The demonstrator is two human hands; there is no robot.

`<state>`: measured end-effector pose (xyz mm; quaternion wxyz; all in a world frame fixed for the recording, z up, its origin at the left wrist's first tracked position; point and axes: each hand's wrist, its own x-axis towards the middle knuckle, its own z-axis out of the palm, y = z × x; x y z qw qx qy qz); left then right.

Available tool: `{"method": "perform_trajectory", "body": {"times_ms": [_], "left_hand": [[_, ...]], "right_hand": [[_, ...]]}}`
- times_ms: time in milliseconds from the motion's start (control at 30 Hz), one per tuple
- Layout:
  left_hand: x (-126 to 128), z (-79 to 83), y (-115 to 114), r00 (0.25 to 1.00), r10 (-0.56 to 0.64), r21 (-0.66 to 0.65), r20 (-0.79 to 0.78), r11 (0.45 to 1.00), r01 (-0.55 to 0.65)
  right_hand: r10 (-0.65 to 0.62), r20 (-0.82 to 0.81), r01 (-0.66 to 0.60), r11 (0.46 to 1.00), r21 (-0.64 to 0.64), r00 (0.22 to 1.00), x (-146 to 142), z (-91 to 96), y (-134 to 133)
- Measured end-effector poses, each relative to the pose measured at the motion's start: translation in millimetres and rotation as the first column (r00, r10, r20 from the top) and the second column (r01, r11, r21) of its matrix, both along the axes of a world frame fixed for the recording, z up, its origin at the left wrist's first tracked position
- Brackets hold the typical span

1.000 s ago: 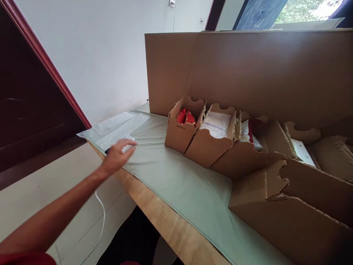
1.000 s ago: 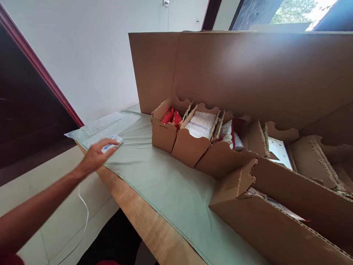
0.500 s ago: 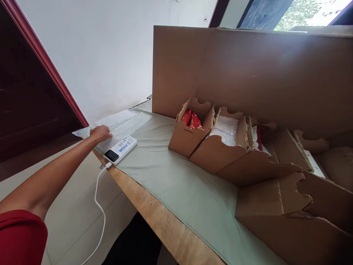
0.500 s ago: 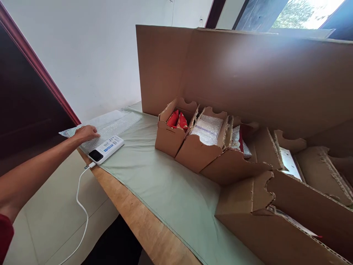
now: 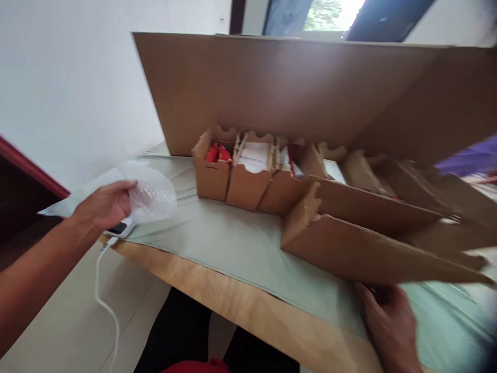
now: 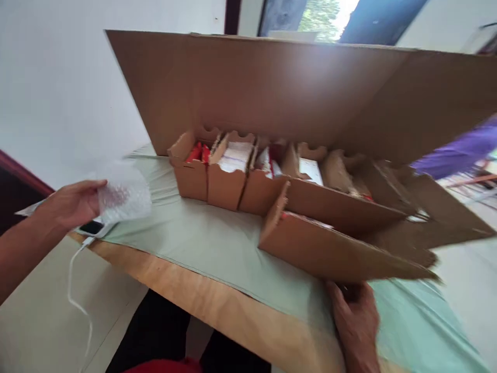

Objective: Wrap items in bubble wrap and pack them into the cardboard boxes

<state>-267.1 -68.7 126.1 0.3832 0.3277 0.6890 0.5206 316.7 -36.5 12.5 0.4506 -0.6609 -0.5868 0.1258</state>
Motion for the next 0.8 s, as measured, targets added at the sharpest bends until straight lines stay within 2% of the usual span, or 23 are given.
{"method": "perform_trajectory", "body": {"times_ms": [33, 100, 133, 200, 300, 333, 400, 467, 533, 600, 633, 700, 767, 800], "left_hand": [[27.4, -9.1, -7.2, 0.98, -0.034, -0.005, 0.198, 0.999, 0.035], [83.2, -30.7, -22.5, 0.932, -0.127, -0.057, 0.338, 0.986, 0.155], [110.3, -41.2, -29.6, 0.872, -0.097, -0.135, 0.479, 0.974, 0.182], [160.2, -57.4, -41.4, 0.727, -0.042, -0.21, 0.685, 0.944, 0.253], [219.8, -67.2, -52.3, 0.595, -0.016, -0.227, 0.803, 0.916, 0.331], [236.1, -67.8, -54.7, 0.57, -0.017, -0.223, 0.822, 0.91, 0.349], [265.3, -68.6, -58.9, 0.525, -0.019, -0.217, 0.851, 0.898, 0.384], [291.1, -71.5, -63.5, 0.482, -0.014, -0.215, 0.876, 0.883, 0.418], [311.5, -77.0, -69.3, 0.438, -0.019, -0.207, 0.899, 0.862, 0.463], [322.4, -82.4, -75.9, 0.386, -0.083, -0.157, 0.919, 0.819, 0.551], [323.3, -84.2, -79.1, 0.355, -0.138, -0.121, 0.925, 0.777, 0.617], [315.6, -84.6, -83.8, 0.305, -0.273, -0.058, 0.912, 0.652, 0.756], [298.1, -80.8, -83.6, 0.331, -0.433, -0.054, 0.839, 0.539, 0.841], [287.4, -77.8, -80.9, 0.382, -0.522, -0.074, 0.762, 0.517, 0.853]], "right_hand": [[-0.068, -0.033, 0.066, 0.997, -0.04, 0.997, 5.5, -6.4, -2.0], [-0.14, -0.125, 0.129, 0.987, -0.094, 0.982, 11.8, -12.3, -8.3], [-0.154, -0.162, 0.14, 0.986, -0.091, 0.975, 12.2, -12.3, -13.2], [-0.175, -0.177, 0.174, 0.984, -0.021, 0.968, 8.1, -8.8, -27.5], [-0.192, -0.173, 0.211, 0.973, 0.094, 0.966, -5.3, -1.3, -57.2], [-0.153, -0.21, 0.172, 0.982, 0.076, 0.966, -11.1, 1.0, -67.1], [-0.013, -0.325, -0.007, 0.998, -0.06, 0.946, -24.6, 5.1, -82.7], [0.124, -0.411, -0.23, 0.948, -0.22, 0.903, -39.5, 8.3, -89.8], [0.203, -0.417, -0.346, 0.888, -0.303, 0.886, -52.7, 9.7, -87.9], [0.22, -0.396, -0.354, 0.883, -0.307, 0.891, -59.9, 8.7, -80.5], [0.213, -0.387, -0.339, 0.894, -0.294, 0.897, -60.6, 7.5, -76.3], [0.183, -0.346, -0.282, 0.923, -0.263, 0.92, -56.2, 4.0, -69.5], [0.161, -0.248, -0.221, 0.946, -0.238, 0.955, -47.4, 0.4, -66.0], [0.162, -0.188, -0.202, 0.955, -0.219, 0.969, -42.7, -1.4, -65.4]]}}
